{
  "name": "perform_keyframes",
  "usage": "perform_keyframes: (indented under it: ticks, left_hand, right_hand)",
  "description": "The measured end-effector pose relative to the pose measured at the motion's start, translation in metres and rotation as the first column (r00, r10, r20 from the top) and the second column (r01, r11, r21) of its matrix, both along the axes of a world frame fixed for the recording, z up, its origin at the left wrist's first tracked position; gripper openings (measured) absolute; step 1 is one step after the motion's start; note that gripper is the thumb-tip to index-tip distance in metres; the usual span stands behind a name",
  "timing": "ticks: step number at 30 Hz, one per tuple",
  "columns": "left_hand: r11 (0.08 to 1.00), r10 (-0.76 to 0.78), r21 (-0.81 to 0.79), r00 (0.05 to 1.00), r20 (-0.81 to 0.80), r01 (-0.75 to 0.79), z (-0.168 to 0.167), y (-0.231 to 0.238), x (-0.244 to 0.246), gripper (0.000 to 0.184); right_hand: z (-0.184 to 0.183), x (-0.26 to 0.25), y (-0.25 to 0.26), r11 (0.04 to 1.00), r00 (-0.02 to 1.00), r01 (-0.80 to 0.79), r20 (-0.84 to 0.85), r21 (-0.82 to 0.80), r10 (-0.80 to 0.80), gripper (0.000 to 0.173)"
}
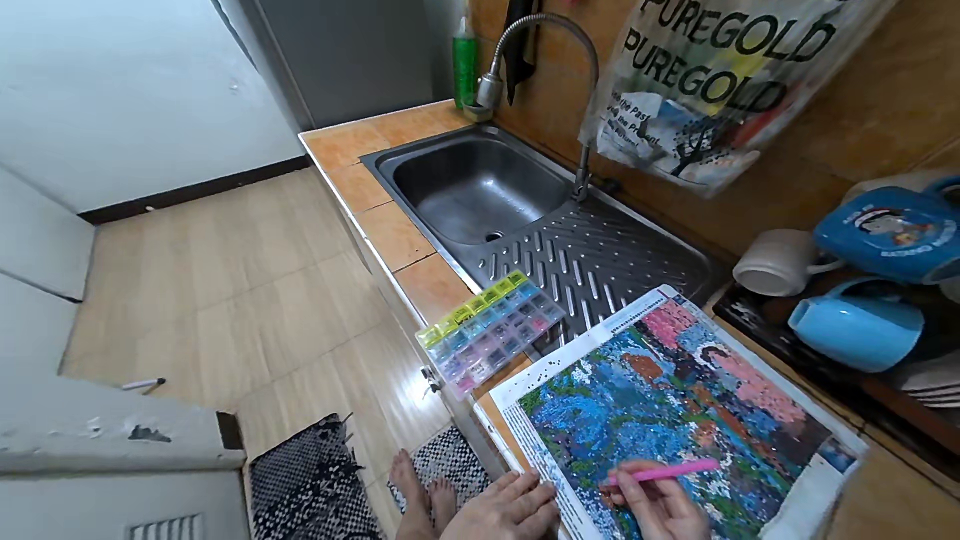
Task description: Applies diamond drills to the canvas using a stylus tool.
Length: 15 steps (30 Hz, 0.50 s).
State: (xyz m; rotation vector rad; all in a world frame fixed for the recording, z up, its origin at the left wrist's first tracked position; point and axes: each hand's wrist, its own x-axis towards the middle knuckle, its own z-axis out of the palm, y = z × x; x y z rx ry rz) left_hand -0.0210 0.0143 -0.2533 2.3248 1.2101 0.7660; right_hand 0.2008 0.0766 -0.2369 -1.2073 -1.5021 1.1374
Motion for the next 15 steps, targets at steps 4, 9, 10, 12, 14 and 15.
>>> perform_keyframes:
  ticks: [4,9,10,12,14,15]
  left_hand:
    - [1.000,0.004,-0.010,1.000,0.006,-0.004,-0.0001,0.0009,-0.0011,0.035]
    - [1.000,0.018,-0.009,1.000,0.001,-0.018,0.0000,0.0014,-0.0006,0.034]
    - [1.000,0.022,-0.009,1.000,0.002,-0.022,0.0003,0.0016,-0.0004,0.034]
    - [1.000,0.020,-0.011,1.000,0.009,-0.020,-0.0003,0.0022,-0.0003,0.033]
    - [1.000,0.014,-0.019,1.000,0.016,-0.014,-0.0005,0.0025,-0.0010,0.033]
    - [1.000,0.013,-0.019,1.000,0.017,-0.013,-0.0005,0.0025,-0.0012,0.033]
  right_hand:
    - [-0.0097,0.0006,-0.0013,0.993,0.992,-0.022,0.125,0.114,0.008,0.016]
    - [-0.0110,0.0001,0.0011,0.985,0.981,-0.008,0.190,0.171,-0.025,0.018]
    - [-0.0117,0.0005,0.0015,0.984,0.981,-0.008,0.191,0.178,-0.026,0.018]
    - [-0.0124,0.0010,0.0020,0.983,0.980,-0.012,0.195,0.186,-0.025,0.018]
    - [-0.0125,0.0006,0.0018,0.983,0.979,-0.012,0.203,0.185,-0.026,0.019]
    - [-0.0123,0.0005,0.0017,0.983,0.978,-0.013,0.207,0.185,-0.026,0.019]
